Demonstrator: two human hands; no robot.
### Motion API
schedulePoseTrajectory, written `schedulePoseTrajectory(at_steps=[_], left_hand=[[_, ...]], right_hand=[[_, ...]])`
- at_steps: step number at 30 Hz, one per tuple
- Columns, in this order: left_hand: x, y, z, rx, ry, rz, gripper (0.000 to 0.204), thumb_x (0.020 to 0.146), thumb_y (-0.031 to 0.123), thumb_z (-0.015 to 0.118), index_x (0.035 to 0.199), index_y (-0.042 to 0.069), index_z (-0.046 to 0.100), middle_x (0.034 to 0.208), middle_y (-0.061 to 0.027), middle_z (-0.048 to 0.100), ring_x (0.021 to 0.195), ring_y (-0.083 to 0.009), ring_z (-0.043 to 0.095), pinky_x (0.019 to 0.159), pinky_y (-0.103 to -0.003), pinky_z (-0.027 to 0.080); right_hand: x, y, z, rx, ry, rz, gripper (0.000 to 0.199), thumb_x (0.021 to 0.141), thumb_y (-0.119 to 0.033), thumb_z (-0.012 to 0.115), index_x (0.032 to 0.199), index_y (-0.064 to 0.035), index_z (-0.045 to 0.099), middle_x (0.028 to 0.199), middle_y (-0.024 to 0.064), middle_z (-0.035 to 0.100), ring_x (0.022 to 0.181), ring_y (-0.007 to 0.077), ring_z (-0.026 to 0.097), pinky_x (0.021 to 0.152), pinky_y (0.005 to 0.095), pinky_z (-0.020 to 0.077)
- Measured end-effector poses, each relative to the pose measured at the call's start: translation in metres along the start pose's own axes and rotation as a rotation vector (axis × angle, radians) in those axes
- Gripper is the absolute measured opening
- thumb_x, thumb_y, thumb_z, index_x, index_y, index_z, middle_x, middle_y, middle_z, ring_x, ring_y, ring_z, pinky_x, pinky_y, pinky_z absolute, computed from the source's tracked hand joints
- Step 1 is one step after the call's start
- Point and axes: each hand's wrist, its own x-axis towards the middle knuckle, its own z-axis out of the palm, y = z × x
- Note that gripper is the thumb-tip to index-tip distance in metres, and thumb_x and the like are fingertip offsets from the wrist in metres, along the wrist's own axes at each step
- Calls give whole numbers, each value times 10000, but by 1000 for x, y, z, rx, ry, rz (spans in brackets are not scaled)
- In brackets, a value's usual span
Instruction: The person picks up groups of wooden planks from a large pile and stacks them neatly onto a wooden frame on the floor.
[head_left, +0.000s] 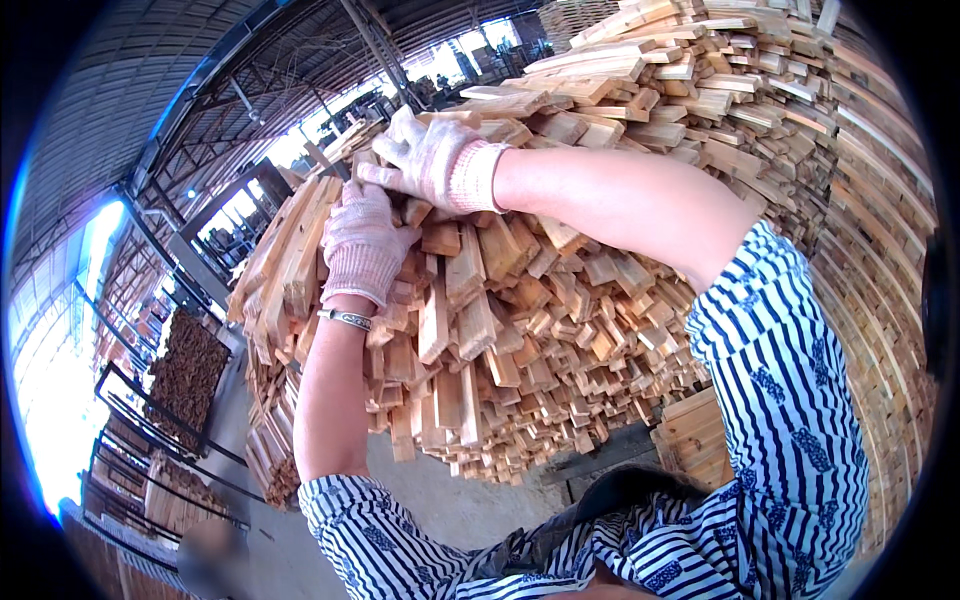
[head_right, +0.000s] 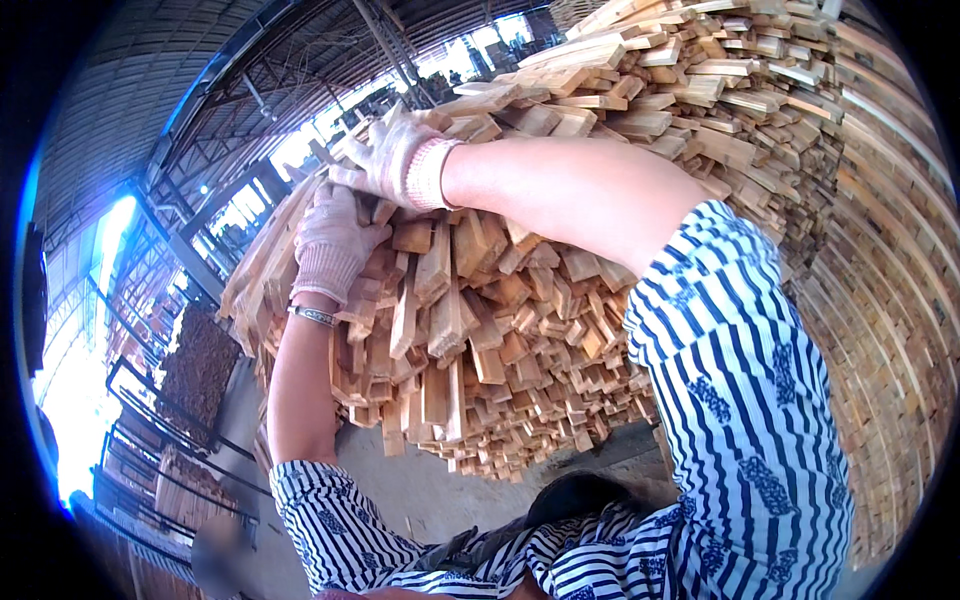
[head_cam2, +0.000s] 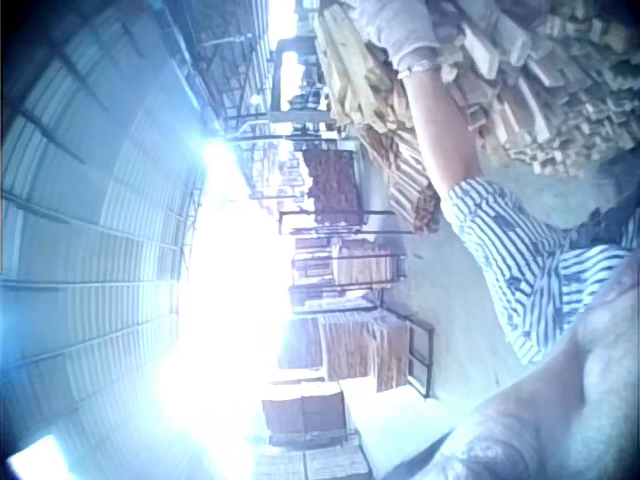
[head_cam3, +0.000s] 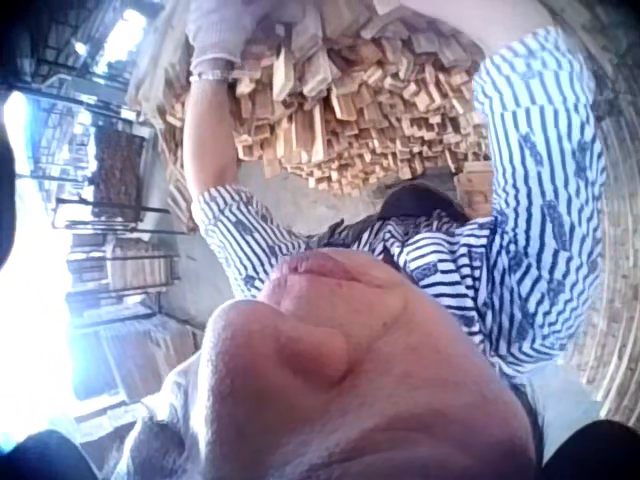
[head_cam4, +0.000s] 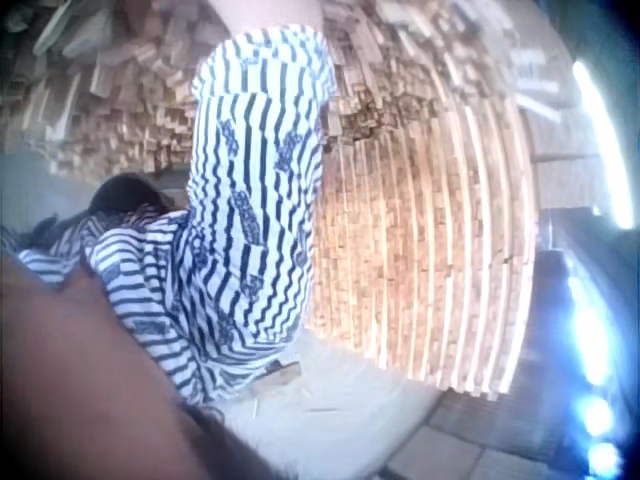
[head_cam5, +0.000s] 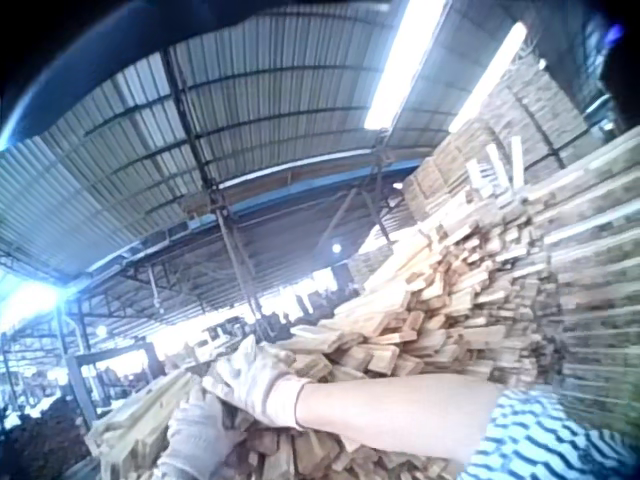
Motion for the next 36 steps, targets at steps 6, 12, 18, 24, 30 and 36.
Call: schedulePoseTrajectory(at_steps=[6, 12, 18, 24, 30, 36], left_hand=[[16, -21, 15, 51, 84, 51, 526, 812, 331, 776, 1200, 33, 586, 1190, -208, 617, 1099, -395, 636, 922, -477, 535], [-16, 2, -18, 38, 81, 70, 408, 800, 283, 764, 1127, 75, 636, 1140, -182, 640, 1023, -376, 670, 855, -469, 553], [-140, 57, -89, -165, 265, 163, 391, 793, 240, 765, 1146, 114, 654, 1159, -149, 647, 1094, -348, 645, 858, -450, 544], [-208, 66, -28, -1599, 614, -369, 465, 1004, 244, 582, 1358, -46, 498, 1268, -190, 620, 1134, -245, 643, 889, -404, 588], [-207, 108, -29, -2076, 129, -429, 604, 958, 424, 633, 1331, -36, 514, 1108, -154, 670, 981, -217, 688, 859, -321, 602], [-222, 105, -29, -2093, -67, -529, 504, 988, 297, 610, 1363, -23, 504, 1183, -155, 664, 1022, -244, 697, 851, -371, 625]], right_hand=[[36, 2, 29, 25, 89, -105, 591, 816, -251, 716, 1332, -54, 507, 1379, 212, 519, 1340, 436, 439, 1063, 480, 464], [-7, 10, 2, 99, 109, -113, 589, 823, -268, 735, 1360, -132, 539, 1392, 200, 498, 1259, 378, 525, 933, 452, 561], [-120, -13, -84, 196, 59, -166, 618, 837, -309, 753, 1376, -86, 546, 1358, 259, 501, 1222, 410, 556, 806, 434, 612], [-244, -38, -104, 275, 749, -243, 215, 849, -277, 674, 1046, -189, 672, 1140, 100, 519, 1064, 269, 545, 619, 310, 573], [-298, -53, -92, 582, 403, -129, 600, 834, -380, 765, 1287, -54, 542, 1334, 167, 464, 1206, 361, 522, 869, 425, 578], [-265, -7, -74, 1742, 298, 472, 870, 928, -478, 656, 1462, 105, 293, 1401, 290, 484, 1292, 258, 528, 1044, 339, 507]])
